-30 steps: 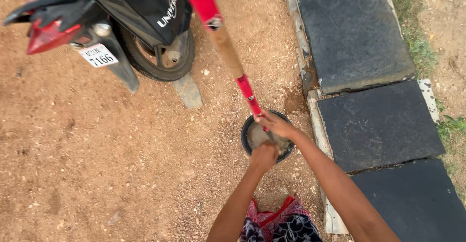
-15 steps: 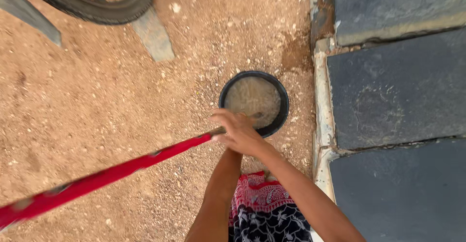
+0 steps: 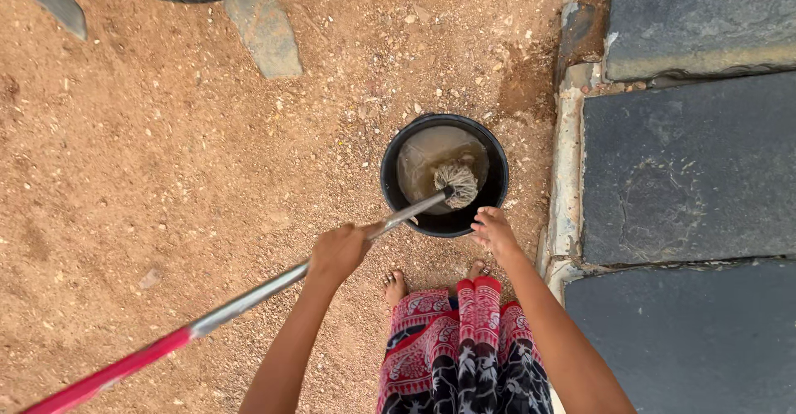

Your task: The person rinses a cloth, spreads it on a motorcycle seat, and then uses a mop to clean several black floor slabs by dipping the mop into a bucket and scrubbing the surfaces.

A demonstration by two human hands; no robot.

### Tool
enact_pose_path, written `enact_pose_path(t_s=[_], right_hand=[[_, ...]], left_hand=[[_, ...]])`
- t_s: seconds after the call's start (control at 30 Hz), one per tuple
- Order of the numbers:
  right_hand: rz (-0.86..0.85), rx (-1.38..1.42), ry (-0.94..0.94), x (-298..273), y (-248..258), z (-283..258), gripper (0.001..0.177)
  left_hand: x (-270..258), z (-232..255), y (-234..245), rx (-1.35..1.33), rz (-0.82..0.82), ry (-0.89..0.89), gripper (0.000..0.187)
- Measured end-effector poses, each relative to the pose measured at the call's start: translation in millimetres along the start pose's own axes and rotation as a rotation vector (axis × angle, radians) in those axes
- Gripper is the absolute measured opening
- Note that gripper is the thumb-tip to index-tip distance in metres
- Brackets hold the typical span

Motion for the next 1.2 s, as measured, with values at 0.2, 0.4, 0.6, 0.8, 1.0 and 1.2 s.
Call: enact_pose_path(t_s=[0.2,0.4,0.6,0.8,1.0,1.2], right_hand=[[0.071,0.089,-0.024,25.4,-13.2,-7.9,0.052],[0.118,0.083,-0.014,5.7,-24.1,-36.4,0.054],[0.03,-0.091,0.044,6.1,-8.3,-26.1,0.052],[0.005,-0.012,0.006,7.6,9.2,-5.0,0.042],[0.017,0.021,-0.01,3.4,12.8,-11.0,0.039],[0.022,0.088,0.004,10.9,7.5,-14.7,0.037]], left_hand=[[-93.7,-15.4,68.1,-0.053,0.204,-0.061,0.043],[-46.7,-1.1,30.3,0.048,0.186,-0.037,0.042],[90.0,28.0,-69.9,-0.103,0.114,0.082,0.043],[171.6,75.9,-126.3,-0.049,0.111,0.117,0.033],[84.4,53.1,-57.1,-0.086,0.15,0.073,0.044],[58.1,40.5,-28.1,-0.036,0.125,0.136,0.046]])
Point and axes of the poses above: each hand's wrist, its own x-axis towards the middle knuckle, its own y-axis out of the back of the hand, z = x × y, the point moved 6 cm from there along x, towards the middle knuckle, and after that the axes turned 8 degrees about z, right-handed, at the moved point
